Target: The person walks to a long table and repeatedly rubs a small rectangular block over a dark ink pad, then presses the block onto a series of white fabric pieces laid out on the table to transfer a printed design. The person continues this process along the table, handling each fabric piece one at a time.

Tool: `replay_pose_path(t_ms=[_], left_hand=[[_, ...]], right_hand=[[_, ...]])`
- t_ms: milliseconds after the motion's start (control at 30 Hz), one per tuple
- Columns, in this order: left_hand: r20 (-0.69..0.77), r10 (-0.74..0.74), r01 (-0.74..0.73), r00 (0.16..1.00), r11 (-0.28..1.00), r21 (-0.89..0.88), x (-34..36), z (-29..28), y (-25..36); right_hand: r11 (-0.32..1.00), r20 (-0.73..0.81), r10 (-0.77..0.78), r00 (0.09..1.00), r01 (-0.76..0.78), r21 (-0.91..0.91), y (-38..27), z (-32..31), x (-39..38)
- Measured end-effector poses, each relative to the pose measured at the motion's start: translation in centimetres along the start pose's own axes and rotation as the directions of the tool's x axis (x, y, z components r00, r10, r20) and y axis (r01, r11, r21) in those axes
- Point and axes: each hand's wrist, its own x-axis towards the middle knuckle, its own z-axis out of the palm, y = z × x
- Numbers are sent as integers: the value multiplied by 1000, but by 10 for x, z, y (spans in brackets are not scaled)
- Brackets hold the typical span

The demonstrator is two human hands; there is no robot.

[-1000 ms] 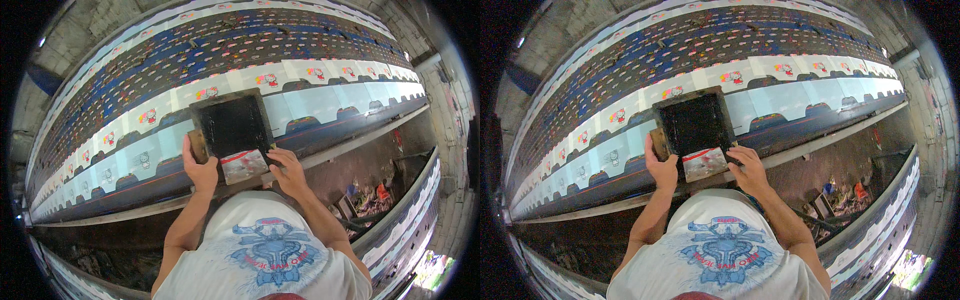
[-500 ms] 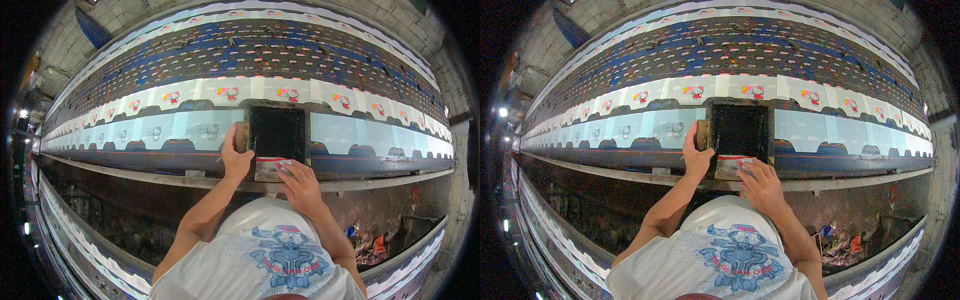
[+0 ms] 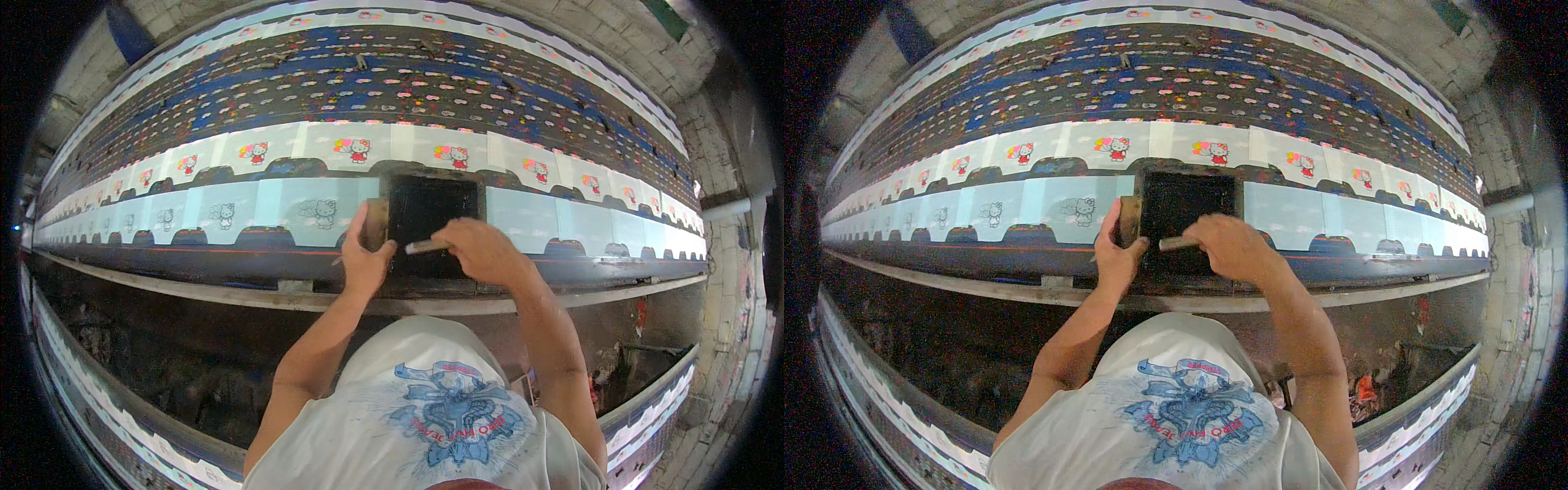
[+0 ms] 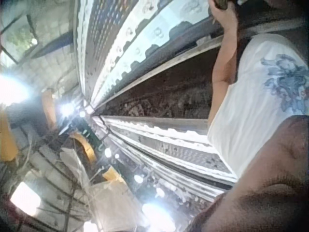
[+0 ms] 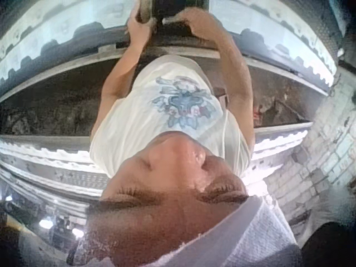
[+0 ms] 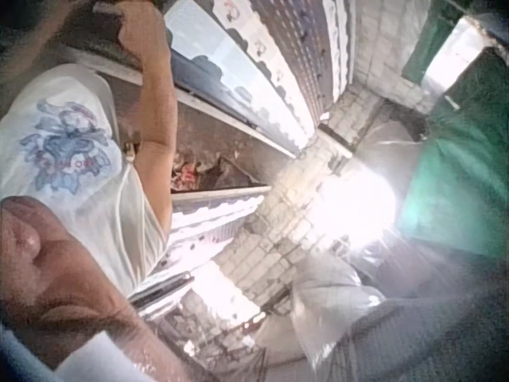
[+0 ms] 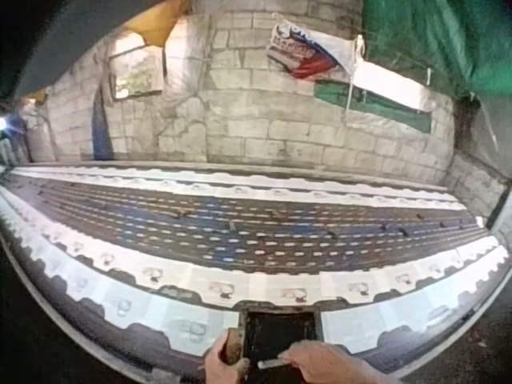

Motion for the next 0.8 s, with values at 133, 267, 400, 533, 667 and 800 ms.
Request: replay_pose_path(t_ms=[133,267,400,533,667,800], left_hand=[[52,102,-107,993,990,97,5,-11,0],[90,83,-88,992,994,62,10,-17,-4],[101,82,-88,991,995,56,12,-17,-8],[121,43,-42,992,999,-16,11,-16,-10],[118,17,-16,993,1000,-6,10,-15,-7],[118,49,-45,992,998,-38,8,-15,-2]], right_hand=[[1000,-117,5,993,-8,-23,26,-9,48],[999,-243,46,969,-44,12,41,-11,68],[997,-242,27,970,-42,-57,34,0,65],[997,-263,1,965,-23,-80,11,23,35],[996,-249,6,968,-28,-86,-16,41,3],[995,-237,31,971,-52,-83,-46,55,-27]])
